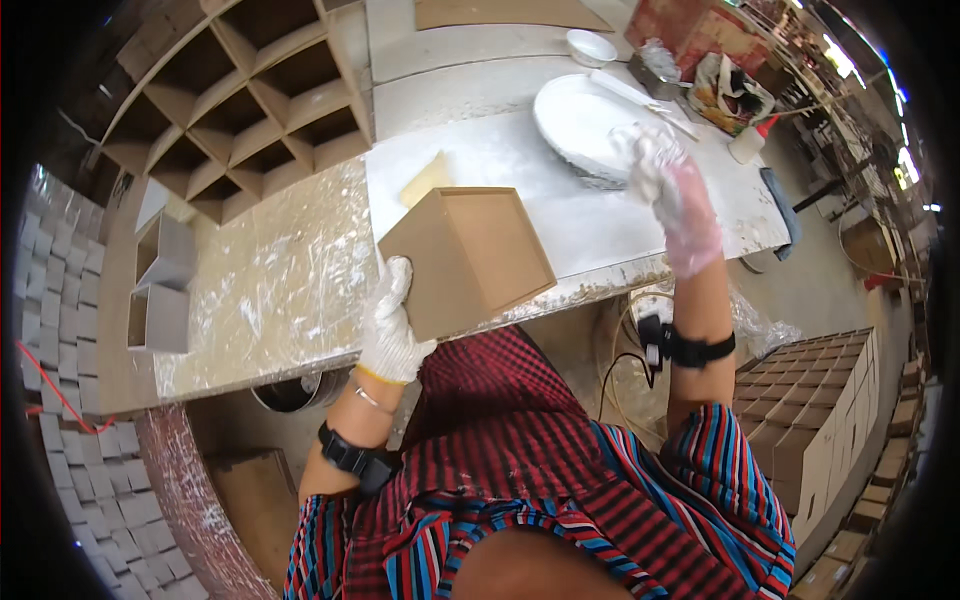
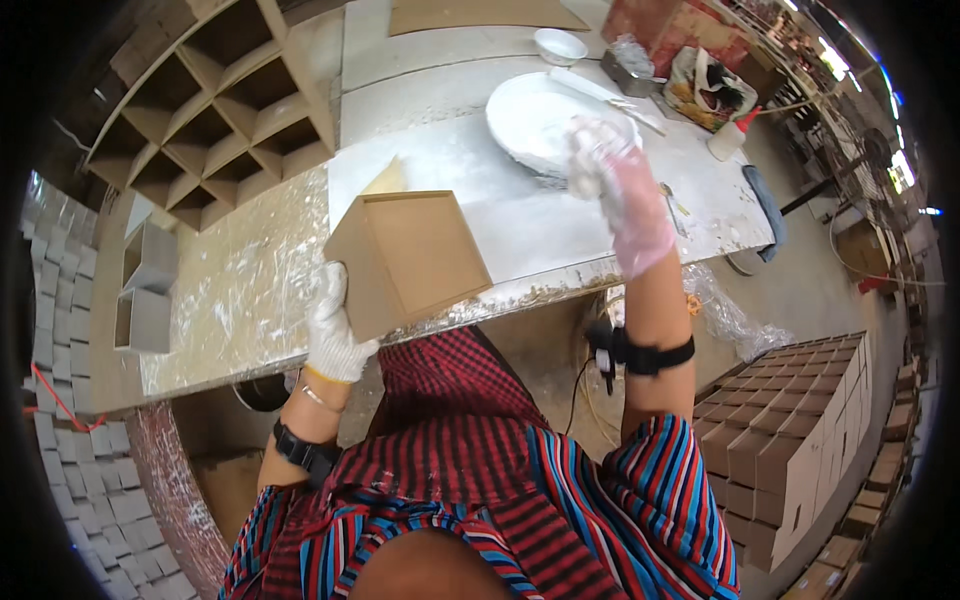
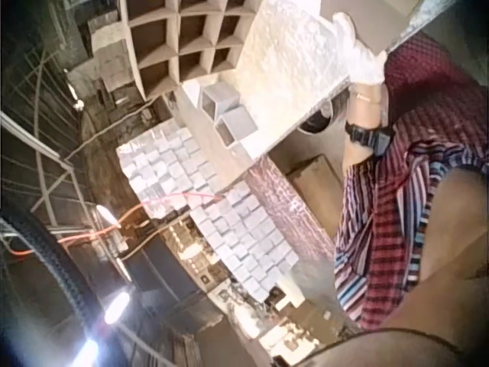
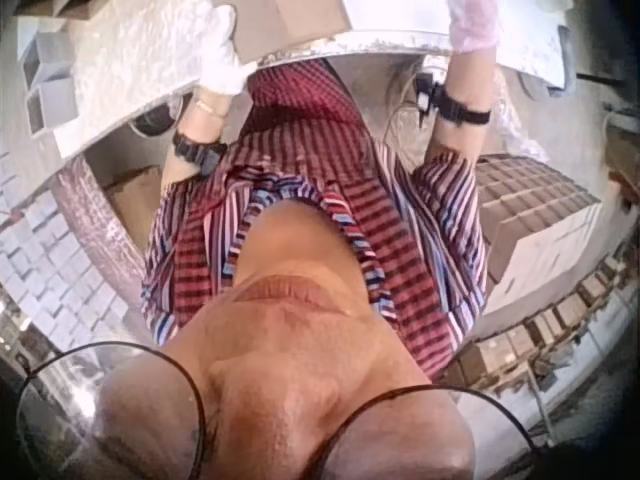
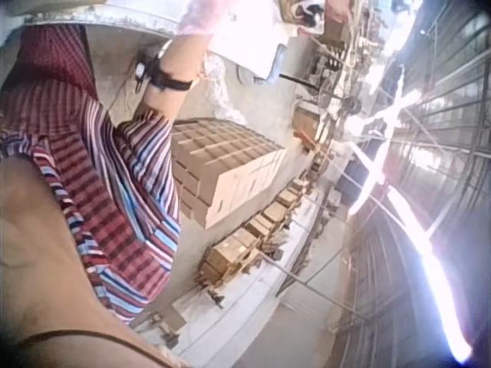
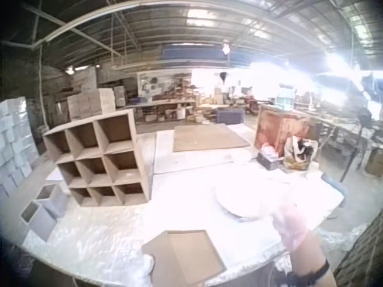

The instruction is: The recorder is applying white adhesive or sealant to the surfaces and joints of small wooden boxes using a small cloth or sponge.

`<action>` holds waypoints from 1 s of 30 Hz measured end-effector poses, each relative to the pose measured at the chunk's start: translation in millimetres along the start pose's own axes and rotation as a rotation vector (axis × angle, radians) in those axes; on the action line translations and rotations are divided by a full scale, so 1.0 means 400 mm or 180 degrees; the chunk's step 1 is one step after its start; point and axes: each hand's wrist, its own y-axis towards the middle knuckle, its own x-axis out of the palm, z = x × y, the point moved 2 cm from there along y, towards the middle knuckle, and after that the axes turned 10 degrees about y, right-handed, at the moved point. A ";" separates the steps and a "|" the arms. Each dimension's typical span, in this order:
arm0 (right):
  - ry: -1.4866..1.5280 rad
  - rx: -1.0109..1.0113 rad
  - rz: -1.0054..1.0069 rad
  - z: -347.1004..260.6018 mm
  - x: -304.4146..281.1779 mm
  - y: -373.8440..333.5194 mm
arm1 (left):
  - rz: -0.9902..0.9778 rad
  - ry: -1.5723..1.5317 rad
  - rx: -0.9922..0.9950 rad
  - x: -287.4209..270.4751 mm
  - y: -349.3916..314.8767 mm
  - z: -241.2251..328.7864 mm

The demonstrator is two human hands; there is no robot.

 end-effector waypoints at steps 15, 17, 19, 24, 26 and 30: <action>-0.3704 -0.1472 -0.1025 0.167 0.465 -0.057 | -0.0005 0.0408 -0.0272 -0.101 -0.002 0.058; -0.3538 -0.1628 -0.1239 0.171 0.490 -0.065 | -0.0090 0.0483 -0.0308 -0.116 0.008 0.063; -0.3366 -0.1704 -0.1516 0.172 0.483 -0.049 | -0.0041 0.0419 -0.0335 -0.115 0.004 0.062; -0.3820 -0.1022 -0.1482 0.133 0.456 -0.047 | -0.0059 0.0443 -0.0305 -0.130 0.013 0.066; -0.3689 -0.1424 -0.1576 0.160 0.493 -0.053 | -0.0128 0.0444 -0.0336 -0.131 0.011 0.070; -0.3596 -0.0798 -0.1967 0.141 0.506 -0.096 | 0.0217 0.0592 0.0093 -0.148 0.023 0.057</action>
